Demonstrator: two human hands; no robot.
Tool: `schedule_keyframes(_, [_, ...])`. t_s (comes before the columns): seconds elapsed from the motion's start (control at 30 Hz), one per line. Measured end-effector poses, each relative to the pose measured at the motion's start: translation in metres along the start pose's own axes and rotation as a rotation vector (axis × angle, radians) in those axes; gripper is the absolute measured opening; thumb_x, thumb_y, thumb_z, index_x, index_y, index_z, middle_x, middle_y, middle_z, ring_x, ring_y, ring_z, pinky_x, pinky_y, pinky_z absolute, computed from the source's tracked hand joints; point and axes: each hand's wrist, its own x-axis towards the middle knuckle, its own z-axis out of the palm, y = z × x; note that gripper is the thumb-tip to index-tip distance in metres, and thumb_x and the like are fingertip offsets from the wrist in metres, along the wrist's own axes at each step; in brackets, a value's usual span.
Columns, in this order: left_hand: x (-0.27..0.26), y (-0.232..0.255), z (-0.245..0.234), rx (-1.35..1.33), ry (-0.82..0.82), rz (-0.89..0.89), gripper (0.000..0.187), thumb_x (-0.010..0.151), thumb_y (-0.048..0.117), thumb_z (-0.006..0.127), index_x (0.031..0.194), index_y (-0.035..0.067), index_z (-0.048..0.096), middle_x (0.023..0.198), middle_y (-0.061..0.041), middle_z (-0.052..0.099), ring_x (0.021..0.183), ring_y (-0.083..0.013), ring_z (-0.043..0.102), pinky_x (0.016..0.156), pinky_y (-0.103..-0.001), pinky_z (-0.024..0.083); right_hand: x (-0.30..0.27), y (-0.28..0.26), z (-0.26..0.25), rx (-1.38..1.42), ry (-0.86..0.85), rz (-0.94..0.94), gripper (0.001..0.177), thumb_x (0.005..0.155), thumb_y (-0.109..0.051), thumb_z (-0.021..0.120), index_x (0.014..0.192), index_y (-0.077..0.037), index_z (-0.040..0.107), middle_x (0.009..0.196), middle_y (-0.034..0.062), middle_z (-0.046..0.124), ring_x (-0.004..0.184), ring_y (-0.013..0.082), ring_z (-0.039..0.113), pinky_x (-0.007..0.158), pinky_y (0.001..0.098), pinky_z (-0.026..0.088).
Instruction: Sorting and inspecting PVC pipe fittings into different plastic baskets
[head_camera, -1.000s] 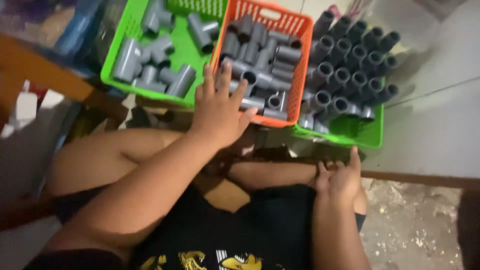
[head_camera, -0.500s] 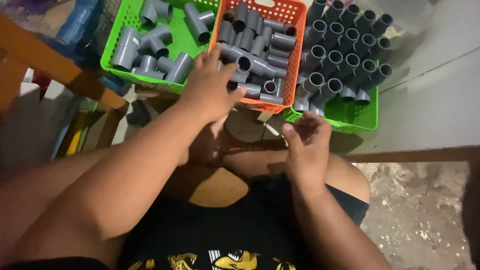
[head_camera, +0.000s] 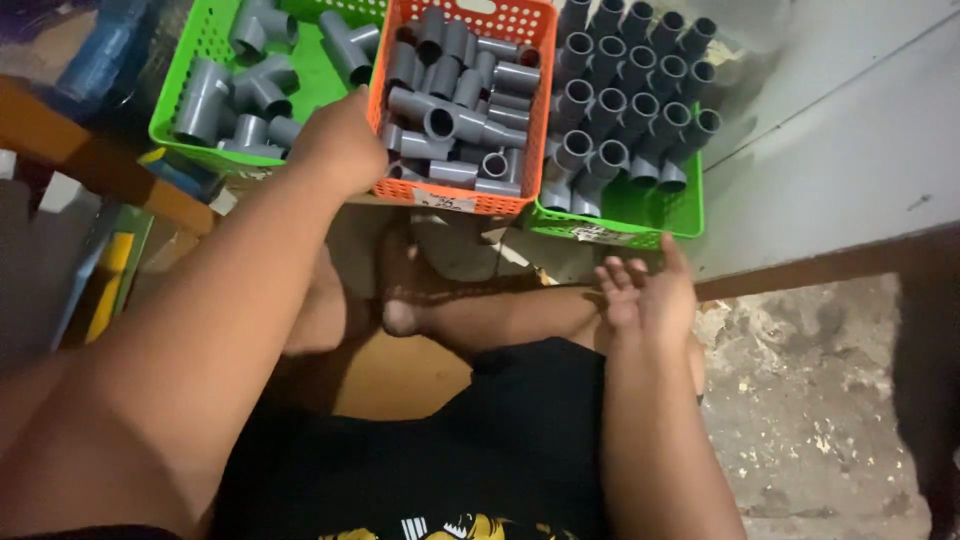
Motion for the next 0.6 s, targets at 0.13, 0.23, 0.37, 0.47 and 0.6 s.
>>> schedule_keyframes(0.13, [0.007,-0.006,0.008,0.076,-0.003,0.053,0.066,0.095,0.015,0.048,0.16,0.014,0.036,0.136,-0.023,0.06,0.118,-0.0489,0.057,0.087,-0.055,0.049,-0.013,-0.003,0.011,-0.016,-0.127,0.054,0.111,0.083,-0.039,0.073,0.164,-0.024,-0.001,0.169,0.0238,0.005,0.149,0.0529,0.031,0.116,0.0662,0.039])
schedule_keyframes(0.23, [0.004,-0.004,0.009,0.085,0.008,0.085,0.079,0.09,0.013,0.064,0.162,0.007,0.034,0.142,-0.027,0.059,0.139,-0.0505,0.047,0.114,-0.059,0.039,-0.013,-0.001,0.011,-0.048,-0.343,0.032,0.113,0.093,-0.043,0.071,0.158,0.002,-0.009,0.159,0.0359,-0.008,0.15,0.0568,0.012,0.116,0.0676,0.028])
schedule_keyframes(0.37, [-0.003,-0.003,0.004,0.082,-0.023,0.059,0.084,0.088,0.012,0.065,0.165,0.011,0.029,0.146,-0.026,0.056,0.143,-0.0483,0.042,0.118,-0.056,0.035,0.001,0.0,0.019,-0.093,-0.336,0.05,0.1,0.095,-0.042,0.066,0.157,0.004,0.004,0.158,0.0348,0.006,0.15,0.056,0.015,0.116,0.0685,0.024])
schedule_keyframes(0.47, [-0.005,-0.003,0.001,0.121,-0.038,0.064,0.084,0.088,0.011,0.063,0.164,0.009,0.028,0.145,-0.026,0.057,0.141,-0.0463,0.046,0.117,-0.055,0.037,0.036,0.007,0.017,-0.095,-0.289,0.057,0.089,0.096,-0.037,0.066,0.156,0.003,0.013,0.157,0.0345,0.014,0.15,0.054,0.02,0.114,0.0674,0.028])
schedule_keyframes(0.6, [-0.004,-0.007,-0.001,0.098,-0.048,0.085,0.078,0.091,0.007,0.059,0.162,0.002,0.029,0.143,-0.03,0.058,0.138,-0.0486,0.048,0.116,-0.056,0.039,0.027,0.003,0.025,-0.067,-0.16,0.023,0.076,0.087,-0.022,0.075,0.146,0.005,0.034,0.146,0.0366,0.038,0.138,0.0549,0.042,0.108,0.0692,0.038])
